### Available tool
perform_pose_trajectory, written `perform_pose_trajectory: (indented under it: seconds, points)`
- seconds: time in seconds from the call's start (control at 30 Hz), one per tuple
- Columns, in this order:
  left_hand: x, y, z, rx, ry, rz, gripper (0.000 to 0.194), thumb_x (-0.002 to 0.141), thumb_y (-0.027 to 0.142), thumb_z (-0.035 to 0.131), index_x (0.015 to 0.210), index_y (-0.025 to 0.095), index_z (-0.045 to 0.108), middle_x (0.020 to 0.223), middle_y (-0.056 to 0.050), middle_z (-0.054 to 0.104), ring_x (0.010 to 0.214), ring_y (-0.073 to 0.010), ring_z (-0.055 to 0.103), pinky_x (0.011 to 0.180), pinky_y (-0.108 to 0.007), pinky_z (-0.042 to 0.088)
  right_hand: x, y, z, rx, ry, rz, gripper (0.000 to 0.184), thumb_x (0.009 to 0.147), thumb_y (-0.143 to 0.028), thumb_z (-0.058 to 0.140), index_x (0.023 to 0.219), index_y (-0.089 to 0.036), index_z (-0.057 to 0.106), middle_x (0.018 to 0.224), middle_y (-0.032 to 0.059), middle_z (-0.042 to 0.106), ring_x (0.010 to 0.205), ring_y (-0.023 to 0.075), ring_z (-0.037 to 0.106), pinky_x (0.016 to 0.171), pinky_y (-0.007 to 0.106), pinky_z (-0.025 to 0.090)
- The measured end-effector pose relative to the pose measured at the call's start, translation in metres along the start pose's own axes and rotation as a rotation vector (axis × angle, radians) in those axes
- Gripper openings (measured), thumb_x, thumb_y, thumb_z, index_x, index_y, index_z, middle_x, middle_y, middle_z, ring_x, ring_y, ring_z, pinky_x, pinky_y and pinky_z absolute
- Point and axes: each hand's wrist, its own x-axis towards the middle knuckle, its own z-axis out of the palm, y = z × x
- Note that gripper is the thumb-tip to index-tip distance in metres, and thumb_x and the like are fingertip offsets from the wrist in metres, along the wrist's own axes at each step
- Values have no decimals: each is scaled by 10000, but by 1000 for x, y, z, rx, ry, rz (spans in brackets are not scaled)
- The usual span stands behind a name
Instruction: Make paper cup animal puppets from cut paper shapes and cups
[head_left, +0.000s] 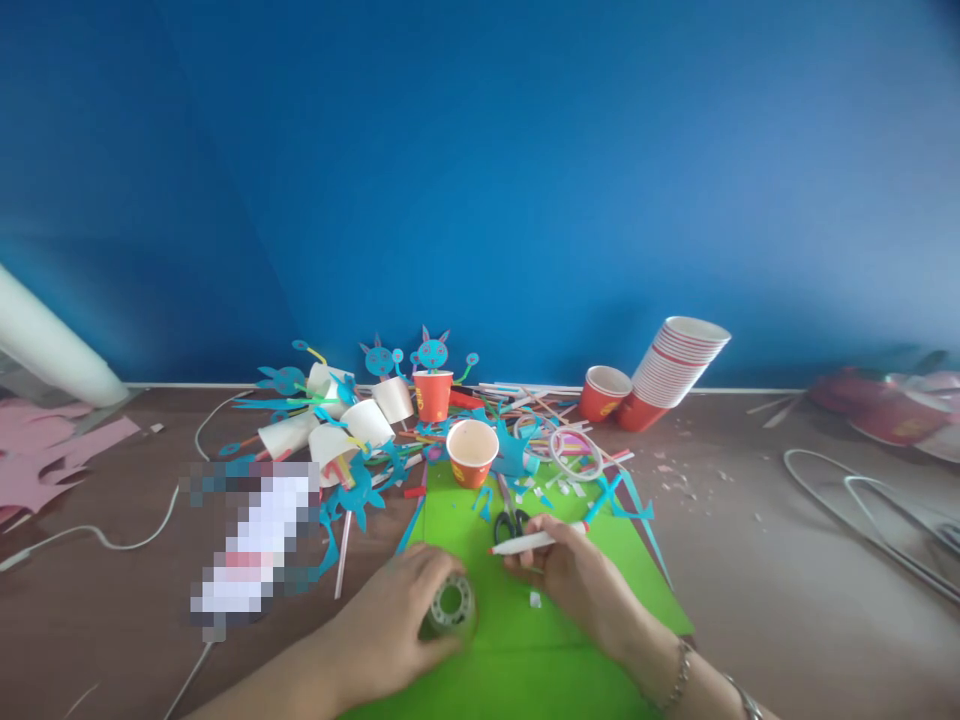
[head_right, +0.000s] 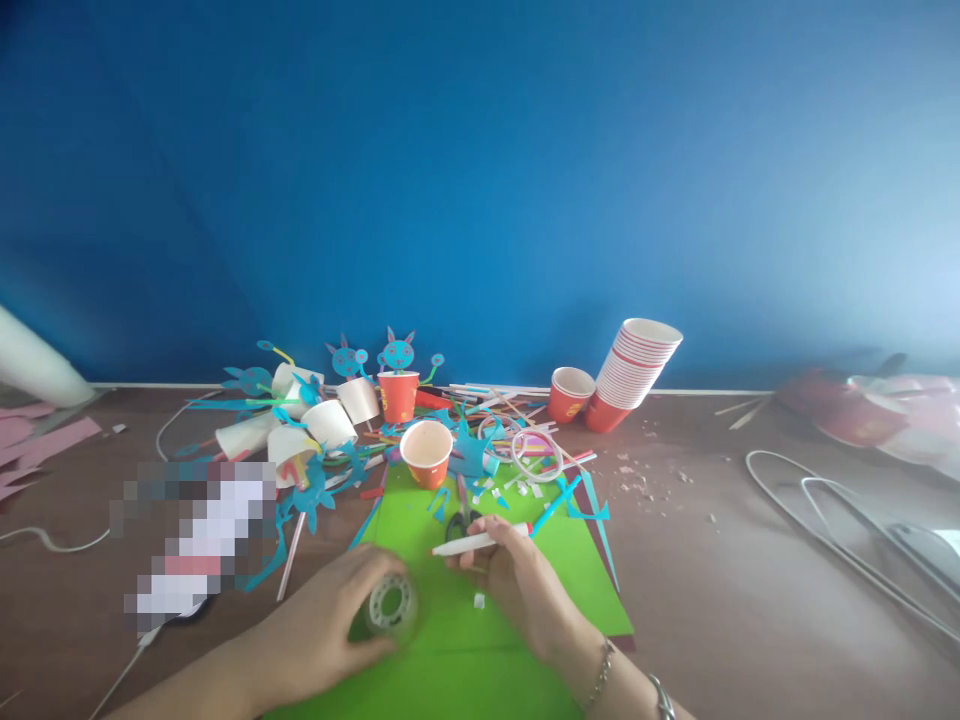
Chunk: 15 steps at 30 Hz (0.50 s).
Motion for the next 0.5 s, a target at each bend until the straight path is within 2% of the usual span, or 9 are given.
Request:
perform_pose_trajectory:
  seconds: [0.1,0.17,0.37,0.5]
  points:
    - [-1,-1,-1,-144,159,-130,514,718,187,718,1164,241,469,1166,-61,595,1093,-237,556,950,-366,445,2,-5,1,-19,67,-79,258,761,-435,697,737,-180,658,599,1,648,740,208,640,877,395,439]
    - [1,2,2,-186,202,-140,550,717,166,700,1198,247,445,1213,-65,574,1137,-240,537,991,-378,420,2,-8,1,-5,87,-92,243,737,-413,719,731,-178,656,604,2,651,749,211,641,888,406,441]
    - [18,21,25,-157,62,-2,640,682,135,741,1239,241,444,1291,-80,529,1228,-261,474,1054,-412,382,3,-8,-2,60,92,-91,216,723,-380,734,731,-181,650,615,-8,648,746,195,633,903,404,452]
    - [29,19,37,-107,59,41,656,695,134,736,1263,243,428,1301,-82,529,1239,-266,461,1072,-438,364,4,-4,-7,88,77,-91,204,749,-378,713,746,-181,660,601,-10,648,710,177,627,871,374,467]
